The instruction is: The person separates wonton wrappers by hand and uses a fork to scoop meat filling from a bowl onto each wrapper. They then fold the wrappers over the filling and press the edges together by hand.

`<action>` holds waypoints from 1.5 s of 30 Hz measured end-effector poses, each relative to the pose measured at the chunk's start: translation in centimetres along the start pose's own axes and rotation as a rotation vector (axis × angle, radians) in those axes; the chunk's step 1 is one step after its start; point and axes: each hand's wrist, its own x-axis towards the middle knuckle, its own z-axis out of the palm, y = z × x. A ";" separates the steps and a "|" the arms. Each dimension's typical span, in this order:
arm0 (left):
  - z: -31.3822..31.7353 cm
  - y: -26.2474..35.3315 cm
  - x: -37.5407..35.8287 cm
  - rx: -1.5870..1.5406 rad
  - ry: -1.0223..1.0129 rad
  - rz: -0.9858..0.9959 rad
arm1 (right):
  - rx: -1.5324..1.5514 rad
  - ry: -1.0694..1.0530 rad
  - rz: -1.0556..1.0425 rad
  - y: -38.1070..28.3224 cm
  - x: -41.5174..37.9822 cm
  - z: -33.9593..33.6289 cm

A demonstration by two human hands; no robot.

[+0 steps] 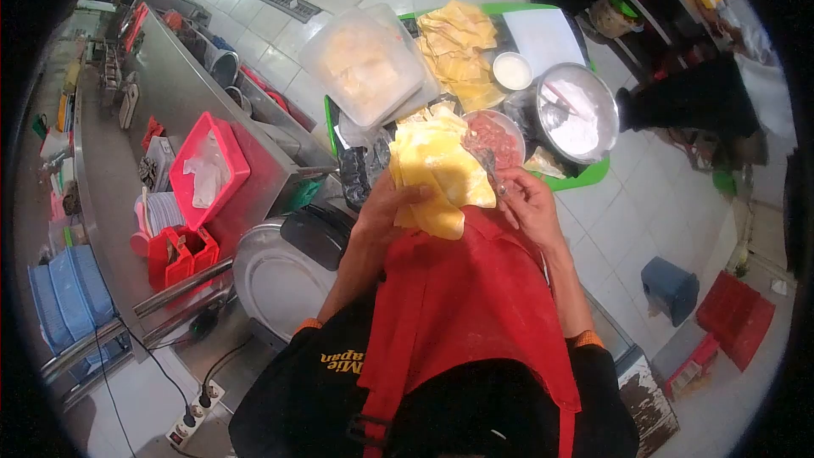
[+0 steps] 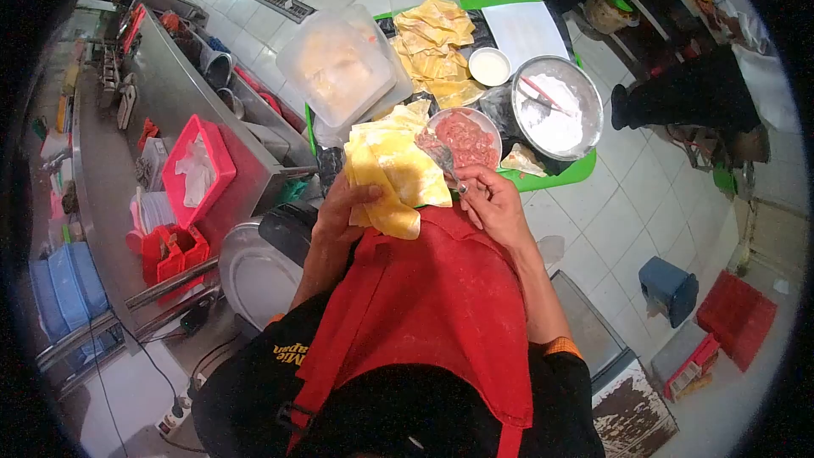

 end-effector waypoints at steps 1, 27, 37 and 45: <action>0.0 -0.1 -0.1 0.021 0.018 0.004 | -0.001 -0.002 0.001 -0.1 0.0 0.1; 2.3 0.3 0.2 0.131 0.031 0.028 | -1.231 0.096 -0.495 -7.1 -2.2 4.8; 3.1 -1.4 2.2 0.228 0.184 0.022 | -1.386 0.123 -0.395 -7.9 -3.2 4.9; 4.1 -1.1 2.6 0.264 0.180 0.005 | -1.335 0.133 -0.421 -7.9 -3.4 4.4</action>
